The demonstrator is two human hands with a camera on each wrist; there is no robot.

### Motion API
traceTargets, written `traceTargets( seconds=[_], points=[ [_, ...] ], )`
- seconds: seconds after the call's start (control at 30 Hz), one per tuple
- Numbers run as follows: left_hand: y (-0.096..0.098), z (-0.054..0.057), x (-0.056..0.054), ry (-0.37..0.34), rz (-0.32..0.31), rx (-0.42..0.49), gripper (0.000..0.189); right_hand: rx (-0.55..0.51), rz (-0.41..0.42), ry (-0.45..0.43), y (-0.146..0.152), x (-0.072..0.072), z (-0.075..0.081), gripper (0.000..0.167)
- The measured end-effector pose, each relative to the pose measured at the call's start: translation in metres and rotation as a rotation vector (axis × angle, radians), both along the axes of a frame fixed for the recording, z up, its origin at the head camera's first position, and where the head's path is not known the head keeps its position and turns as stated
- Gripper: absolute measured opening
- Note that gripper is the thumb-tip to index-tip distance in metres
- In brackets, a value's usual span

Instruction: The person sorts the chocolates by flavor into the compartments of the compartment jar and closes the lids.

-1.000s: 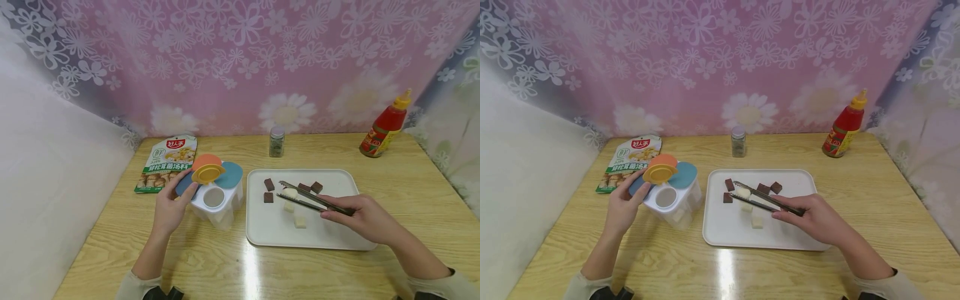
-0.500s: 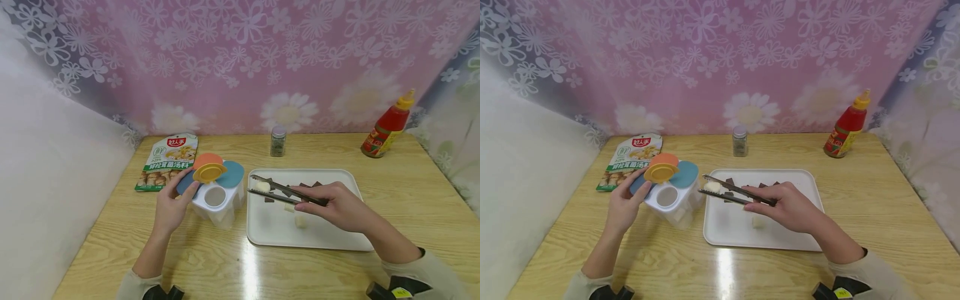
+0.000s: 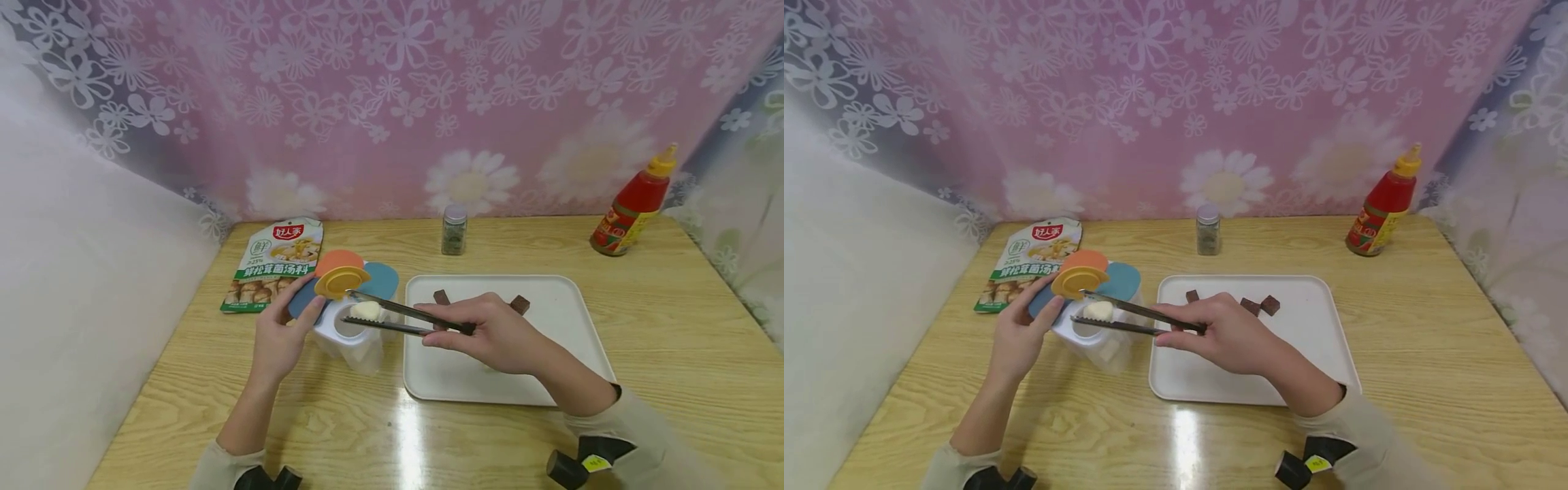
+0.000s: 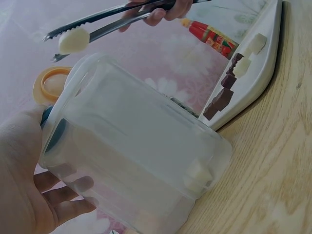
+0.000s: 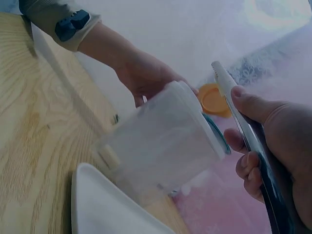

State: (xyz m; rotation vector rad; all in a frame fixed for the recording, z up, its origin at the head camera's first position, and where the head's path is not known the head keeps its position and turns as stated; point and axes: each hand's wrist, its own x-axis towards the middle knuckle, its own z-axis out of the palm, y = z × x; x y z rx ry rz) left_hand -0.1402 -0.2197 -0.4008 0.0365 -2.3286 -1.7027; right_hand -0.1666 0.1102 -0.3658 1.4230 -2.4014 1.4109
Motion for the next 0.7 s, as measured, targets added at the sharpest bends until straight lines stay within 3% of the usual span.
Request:
traceTargets(
  seconds=[0.13, 0.3, 0.7],
  points=[
    [-0.001, 0.0, -0.001, 0.005, -0.003, -0.003, 0.042, 0.043, -0.026, 0.047, -0.011, 0.0, 0.001, 0.039],
    [-0.002, 0.0, 0.0, 0.009, 0.001, -0.022, 0.042, 0.1, -0.069, 0.034, -0.016, 0.0, -0.001, 0.039],
    [-0.002, 0.001, 0.0, -0.006, 0.006, -0.022, 0.042, 0.025, -0.068, 0.007, -0.011, -0.001, -0.001, 0.039]
  ],
)
